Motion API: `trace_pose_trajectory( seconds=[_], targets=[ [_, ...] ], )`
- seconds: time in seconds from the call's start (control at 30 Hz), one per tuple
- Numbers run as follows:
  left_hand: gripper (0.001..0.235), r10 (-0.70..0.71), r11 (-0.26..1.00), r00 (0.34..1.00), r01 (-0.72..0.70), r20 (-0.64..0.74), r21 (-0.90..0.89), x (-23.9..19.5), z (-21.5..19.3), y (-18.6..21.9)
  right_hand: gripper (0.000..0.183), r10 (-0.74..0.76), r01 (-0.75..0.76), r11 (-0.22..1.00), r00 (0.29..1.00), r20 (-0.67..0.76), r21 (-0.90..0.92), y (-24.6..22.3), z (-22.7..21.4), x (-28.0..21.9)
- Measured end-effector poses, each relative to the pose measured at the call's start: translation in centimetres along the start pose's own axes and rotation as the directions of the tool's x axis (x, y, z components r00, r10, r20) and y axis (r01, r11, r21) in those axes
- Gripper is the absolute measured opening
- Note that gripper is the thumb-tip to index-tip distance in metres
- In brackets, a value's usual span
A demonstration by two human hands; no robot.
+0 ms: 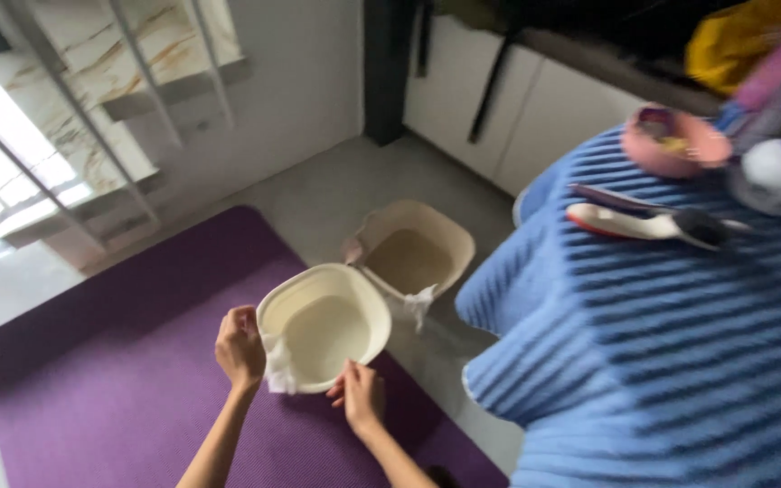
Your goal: Cleaning a leather handbag using wet wipes, including the exterior and interior surfaces.
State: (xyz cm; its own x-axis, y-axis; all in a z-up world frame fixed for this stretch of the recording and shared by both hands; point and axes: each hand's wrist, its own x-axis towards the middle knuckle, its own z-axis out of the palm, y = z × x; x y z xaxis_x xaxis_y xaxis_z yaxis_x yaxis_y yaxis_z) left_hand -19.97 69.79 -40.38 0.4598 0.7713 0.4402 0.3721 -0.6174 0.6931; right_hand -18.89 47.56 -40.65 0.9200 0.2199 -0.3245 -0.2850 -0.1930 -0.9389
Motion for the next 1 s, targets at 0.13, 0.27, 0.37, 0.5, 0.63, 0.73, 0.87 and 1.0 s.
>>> trace_pose_trajectory(
  seconds=[0.13, 0.27, 0.37, 0.5, 0.63, 0.73, 0.87, 1.0],
  targets=[
    [0.025, -0.028, 0.98, 0.996, 0.043, 0.079, -0.195, -0.4, -3.3, 10.9, 0.044, -0.053, 0.061, 0.983, 0.997, -0.048, 0.175, -3.2, -0.6, -1.5],
    [0.047, 0.122, 0.938, 0.946, -0.01, 0.302, -0.347, -1.9, -8.8, 24.7, 0.055, -0.016, 0.0, 0.941, 0.999, 0.044, 0.337, -9.8, -3.7, -4.2],
    [0.04, 0.488, 0.788, 0.814, -0.257, 0.314, -0.56, -4.8, -12.9, 33.1, 0.08, -0.147, 0.055, 0.862, 0.978, 0.146, 0.503, -15.5, -8.1, -5.9],
    [0.059, 0.859, 0.471, 0.479, -0.598, 0.182, -0.649, -11.0, -17.7, 40.2, 0.07, -0.315, -0.158, 0.543, 0.872, 0.374, 0.825, -25.3, -19.5, -11.2],
    [0.074, 0.908, 0.385, 0.392, -0.644, 0.148, -0.66, -16.7, -22.2, 44.8, 0.063, -0.506, -0.361, 0.26, 0.74, 0.444, 0.896, -30.5, -27.5, -19.9],
    [0.076, 0.929, 0.281, 0.364, -0.576, 0.067, -0.767, -20.4, -24.5, 47.0, 0.064, -0.413, 0.1, 0.385, 0.908, 0.075, 0.918, -33.6, -31.6, -26.2],
    [0.051, 0.946, 0.167, 0.325, -0.477, 0.004, -0.863, -23.4, -25.8, 49.8, 0.06, -0.755, 0.74, 0.279, 0.563, -0.336, 0.612, -34.0, -36.8, -32.4],
    [0.019, 0.918, 0.252, 0.396, -0.514, 0.034, -0.82, -24.0, -22.9, 53.8, 0.055, -0.844, 0.967, 0.246, 0.246, -0.476, 0.064, -33.5, -42.9, -40.0]
  ],
)
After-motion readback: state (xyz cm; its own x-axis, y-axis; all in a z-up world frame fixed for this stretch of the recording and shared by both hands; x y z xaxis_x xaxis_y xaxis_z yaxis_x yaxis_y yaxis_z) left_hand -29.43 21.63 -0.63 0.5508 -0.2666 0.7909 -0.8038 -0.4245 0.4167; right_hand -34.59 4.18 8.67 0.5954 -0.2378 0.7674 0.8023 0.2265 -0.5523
